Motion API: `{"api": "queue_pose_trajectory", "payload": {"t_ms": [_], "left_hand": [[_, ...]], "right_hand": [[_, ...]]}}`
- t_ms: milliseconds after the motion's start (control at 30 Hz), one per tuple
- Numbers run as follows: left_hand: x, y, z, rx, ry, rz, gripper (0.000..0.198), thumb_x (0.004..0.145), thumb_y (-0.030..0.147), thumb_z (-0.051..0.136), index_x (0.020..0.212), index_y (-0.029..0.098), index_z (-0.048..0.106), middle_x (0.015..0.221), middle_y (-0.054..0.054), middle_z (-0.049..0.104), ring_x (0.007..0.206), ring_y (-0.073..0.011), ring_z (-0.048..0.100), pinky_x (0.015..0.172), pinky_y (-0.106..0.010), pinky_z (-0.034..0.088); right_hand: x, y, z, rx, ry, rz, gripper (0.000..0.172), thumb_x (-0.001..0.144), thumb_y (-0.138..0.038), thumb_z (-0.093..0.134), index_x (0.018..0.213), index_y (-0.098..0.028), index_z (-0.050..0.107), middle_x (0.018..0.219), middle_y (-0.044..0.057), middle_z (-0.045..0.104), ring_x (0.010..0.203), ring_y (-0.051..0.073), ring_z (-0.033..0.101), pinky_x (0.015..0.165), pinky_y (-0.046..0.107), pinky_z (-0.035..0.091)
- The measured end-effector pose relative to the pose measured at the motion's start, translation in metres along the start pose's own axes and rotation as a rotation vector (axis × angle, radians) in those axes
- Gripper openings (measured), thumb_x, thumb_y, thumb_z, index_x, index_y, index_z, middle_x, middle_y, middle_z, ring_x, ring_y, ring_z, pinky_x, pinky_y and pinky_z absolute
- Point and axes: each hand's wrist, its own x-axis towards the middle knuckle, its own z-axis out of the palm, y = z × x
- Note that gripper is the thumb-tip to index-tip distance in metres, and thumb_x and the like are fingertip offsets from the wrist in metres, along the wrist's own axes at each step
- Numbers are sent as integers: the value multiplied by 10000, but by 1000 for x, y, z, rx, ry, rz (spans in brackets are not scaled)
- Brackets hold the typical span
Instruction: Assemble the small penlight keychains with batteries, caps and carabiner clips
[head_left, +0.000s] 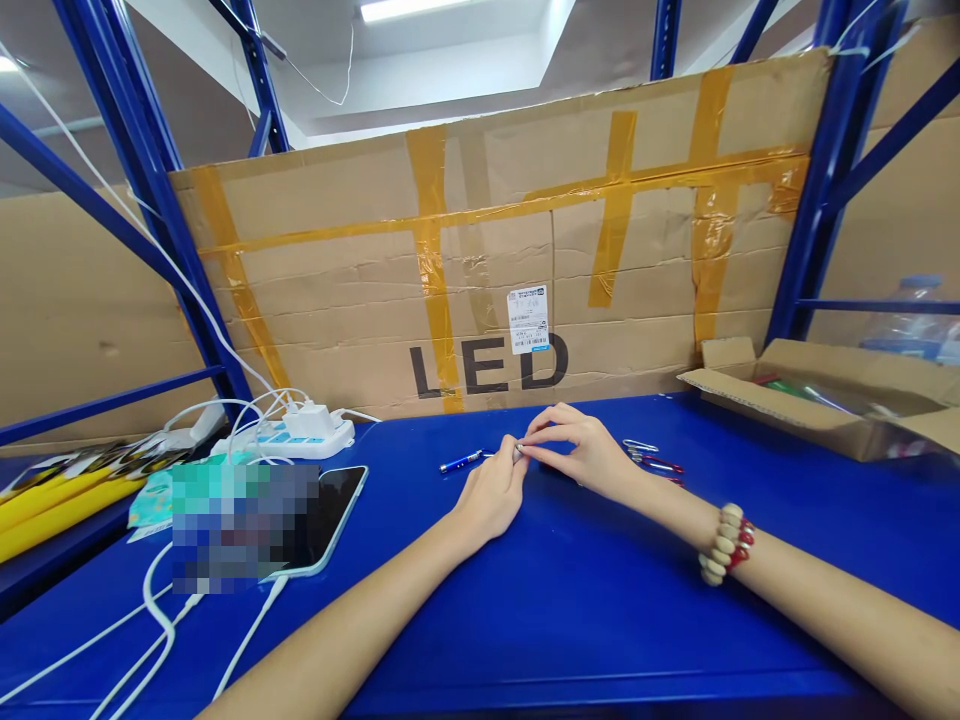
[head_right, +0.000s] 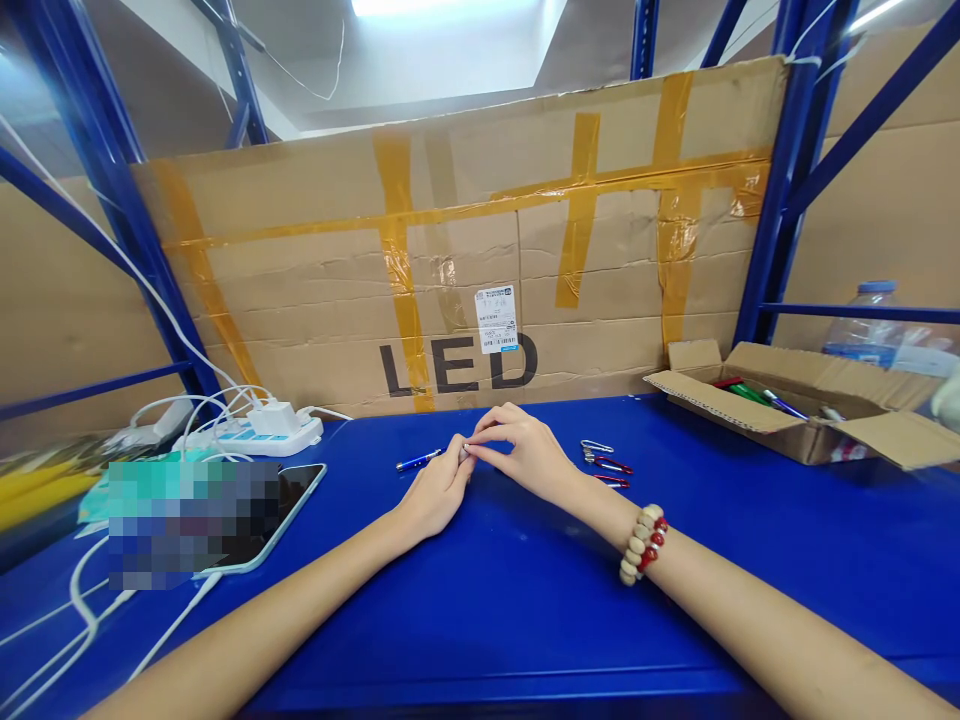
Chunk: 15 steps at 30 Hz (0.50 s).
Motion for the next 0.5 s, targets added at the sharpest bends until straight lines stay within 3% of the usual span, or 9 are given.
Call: {"api": "queue_pose_trajectory", "payload": {"t_ms": [233, 367, 433, 500], "left_hand": [[1, -4, 3, -47, 39, 28, 120, 906, 255, 277, 842, 220, 372, 725, -9, 559, 667, -175, 563, 589, -267, 375], [4, -5, 4, -89, 89, 89, 129, 909, 266, 306, 851, 217, 411, 769, -11, 561, 739, -173, 556, 650, -272, 395], [5, -6, 3, -106, 119, 118, 144, 902, 239, 328, 847, 213, 459, 817, -12, 564, 800, -168, 544, 735, -286, 406], [6, -5, 1, -131, 140, 132, 181, 891, 208, 352, 849, 213, 528, 877, -15, 575, 879, -169, 529, 834, -315, 391]], "right_hand": [[-2, -8, 4, 0, 34, 37, 205, 823, -355, 538, 794, -230, 697, 871, 46, 649, 825, 155, 584, 736, 291, 475], [4, -2, -8, -78, 58, 172, 239, 846, -363, 490, 880, -218, 678, 876, 36, 650, 802, 139, 586, 675, 243, 463], [5, 9, -18, -195, 10, 274, 239, 850, -348, 475, 891, -225, 675, 887, 26, 654, 804, 140, 589, 645, 235, 447], [4, 22, -27, -346, -133, 382, 203, 814, -332, 516, 877, -233, 682, 881, 17, 665, 803, 156, 596, 626, 244, 432]]}}
